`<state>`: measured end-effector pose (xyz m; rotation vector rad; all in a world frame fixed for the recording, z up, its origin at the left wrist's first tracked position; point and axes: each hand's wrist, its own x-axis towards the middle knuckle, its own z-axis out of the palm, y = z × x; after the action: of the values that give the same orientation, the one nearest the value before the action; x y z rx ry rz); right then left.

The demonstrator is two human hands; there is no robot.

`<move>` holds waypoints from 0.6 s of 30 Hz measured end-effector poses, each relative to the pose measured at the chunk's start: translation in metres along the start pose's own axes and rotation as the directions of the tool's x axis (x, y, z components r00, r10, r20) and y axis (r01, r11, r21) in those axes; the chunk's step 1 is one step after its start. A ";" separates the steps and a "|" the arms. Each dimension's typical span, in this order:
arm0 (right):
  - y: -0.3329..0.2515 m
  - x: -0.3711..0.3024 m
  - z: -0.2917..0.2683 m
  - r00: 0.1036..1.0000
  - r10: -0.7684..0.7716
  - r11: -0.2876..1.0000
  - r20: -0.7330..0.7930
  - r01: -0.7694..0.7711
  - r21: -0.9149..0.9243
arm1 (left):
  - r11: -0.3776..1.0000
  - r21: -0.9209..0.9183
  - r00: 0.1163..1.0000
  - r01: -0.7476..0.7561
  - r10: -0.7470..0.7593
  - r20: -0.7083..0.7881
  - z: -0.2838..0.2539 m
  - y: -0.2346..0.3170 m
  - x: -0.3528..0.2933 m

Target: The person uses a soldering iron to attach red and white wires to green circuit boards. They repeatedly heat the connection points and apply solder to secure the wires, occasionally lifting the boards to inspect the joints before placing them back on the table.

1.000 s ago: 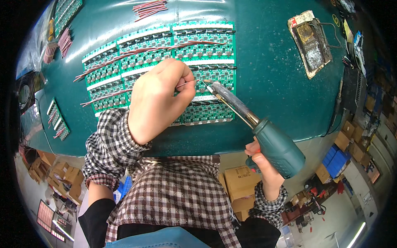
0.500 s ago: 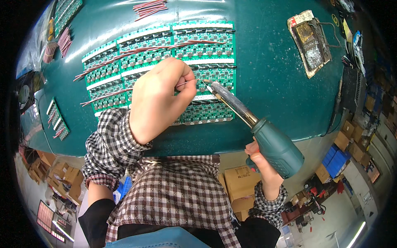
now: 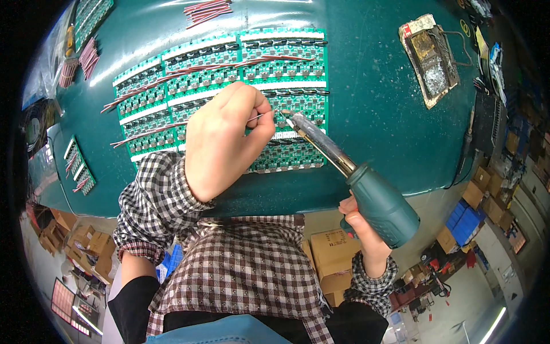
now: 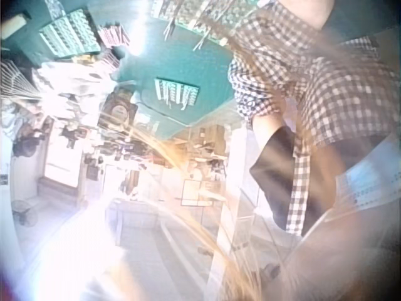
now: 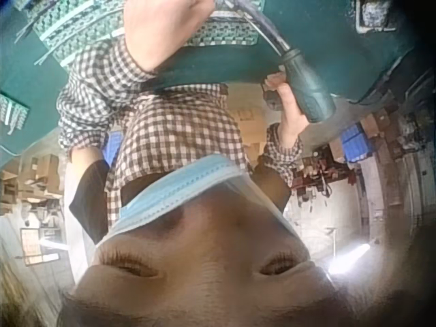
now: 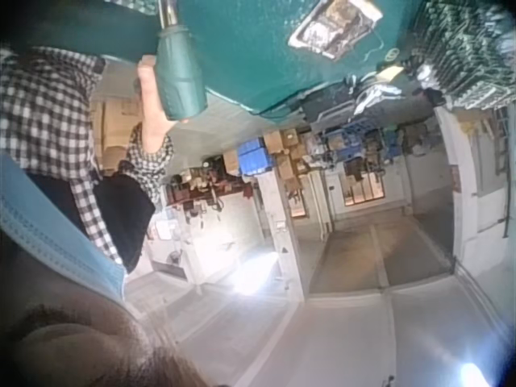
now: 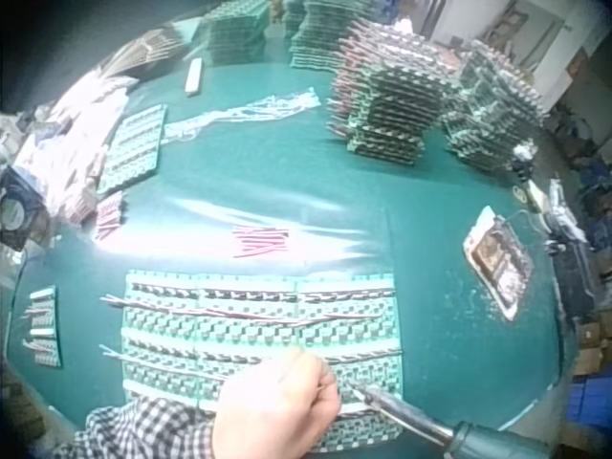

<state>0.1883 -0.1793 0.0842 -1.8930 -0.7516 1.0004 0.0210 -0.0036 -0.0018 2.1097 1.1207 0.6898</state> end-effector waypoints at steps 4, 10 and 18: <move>-0.003 0.002 0.001 0.999 -0.024 0.993 0.028 0.020 0.116 | 1.000 0.016 1.000 0.010 -0.010 -0.003 0.001 0.000 -0.001; -0.004 0.001 0.003 1.000 -0.018 0.993 0.003 0.018 0.114 | 1.000 0.012 1.000 0.014 -0.014 0.000 0.001 0.000 0.000; -0.003 0.002 0.004 1.000 -0.023 0.997 0.015 0.022 0.079 | 1.000 0.007 1.000 0.014 -0.014 0.001 0.001 0.000 0.000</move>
<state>0.1857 -0.1747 0.0850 -1.8069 -0.7304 1.0181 0.0217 -0.0039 -0.0029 2.1060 1.1372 0.6791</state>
